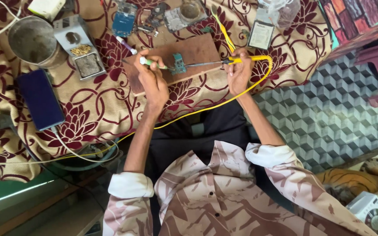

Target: The person sits on the floor and uses a soldering iron and solder wire to solder components on a small green circuit board. The person repeatedly applies heat and solder to specific points on the board.

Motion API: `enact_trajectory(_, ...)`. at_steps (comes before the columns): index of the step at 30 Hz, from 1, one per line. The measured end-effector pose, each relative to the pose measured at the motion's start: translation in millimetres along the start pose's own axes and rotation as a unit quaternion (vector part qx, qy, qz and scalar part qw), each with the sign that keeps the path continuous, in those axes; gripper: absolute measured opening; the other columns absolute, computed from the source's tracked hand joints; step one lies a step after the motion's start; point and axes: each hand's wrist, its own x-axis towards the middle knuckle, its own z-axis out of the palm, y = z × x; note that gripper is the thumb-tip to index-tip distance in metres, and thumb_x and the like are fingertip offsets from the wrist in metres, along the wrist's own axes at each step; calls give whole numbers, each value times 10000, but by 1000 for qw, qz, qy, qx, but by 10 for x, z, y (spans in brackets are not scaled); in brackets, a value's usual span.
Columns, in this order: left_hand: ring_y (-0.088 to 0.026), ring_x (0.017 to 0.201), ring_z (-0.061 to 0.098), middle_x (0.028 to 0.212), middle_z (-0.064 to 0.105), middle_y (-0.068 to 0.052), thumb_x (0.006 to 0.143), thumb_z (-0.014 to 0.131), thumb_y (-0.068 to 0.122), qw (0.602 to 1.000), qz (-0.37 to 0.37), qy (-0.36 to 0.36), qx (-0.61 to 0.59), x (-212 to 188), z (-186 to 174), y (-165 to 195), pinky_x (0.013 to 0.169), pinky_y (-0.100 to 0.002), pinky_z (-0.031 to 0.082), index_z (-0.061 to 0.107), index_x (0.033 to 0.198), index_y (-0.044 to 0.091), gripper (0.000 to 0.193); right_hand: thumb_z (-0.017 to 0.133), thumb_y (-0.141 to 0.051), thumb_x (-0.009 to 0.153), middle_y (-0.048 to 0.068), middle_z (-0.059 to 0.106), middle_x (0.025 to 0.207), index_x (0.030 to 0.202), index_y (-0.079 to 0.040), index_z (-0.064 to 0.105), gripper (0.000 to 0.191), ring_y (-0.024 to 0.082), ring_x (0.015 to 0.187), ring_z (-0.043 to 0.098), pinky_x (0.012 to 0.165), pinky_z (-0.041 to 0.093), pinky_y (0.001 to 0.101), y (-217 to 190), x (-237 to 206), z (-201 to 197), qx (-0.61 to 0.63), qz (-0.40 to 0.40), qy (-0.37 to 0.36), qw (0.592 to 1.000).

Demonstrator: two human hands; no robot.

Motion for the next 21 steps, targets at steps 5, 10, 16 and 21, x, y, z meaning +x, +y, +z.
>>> enact_trajectory(5,-90,634,464,953,612,-96,1054,337,-105,1000,19,6,16,-15,-4,-19,551,-260,369,330,1450,14,414,494,-182,1051,77,595,1006,997,-59,511,135,108,626,479,589,409,267,10,-15,-25,-65,-26,-33,997)
enact_trajectory(10,-101,653,455,953,600,-100,1017,335,-132,1000,2,2,6,-17,-1,-21,567,-262,371,326,1448,11,454,576,-100,1049,98,635,952,1023,-2,580,102,123,654,509,629,428,278,28,-43,-51,-88,-36,-9,995)
enact_trajectory(16,-96,645,484,951,619,-102,1007,339,-144,1000,-20,5,4,-33,42,34,553,-249,391,333,1427,0,445,600,-280,1092,88,657,910,1173,16,642,309,147,727,586,646,470,259,-102,-24,-193,-63,40,4,997)
enact_trajectory(21,-140,755,511,990,585,-115,983,335,-152,999,-18,-2,-29,-48,53,86,644,-272,435,317,1452,-4,492,584,-257,1082,46,620,865,1245,-32,632,282,112,737,539,712,467,241,-164,16,-177,-59,39,-21,997)
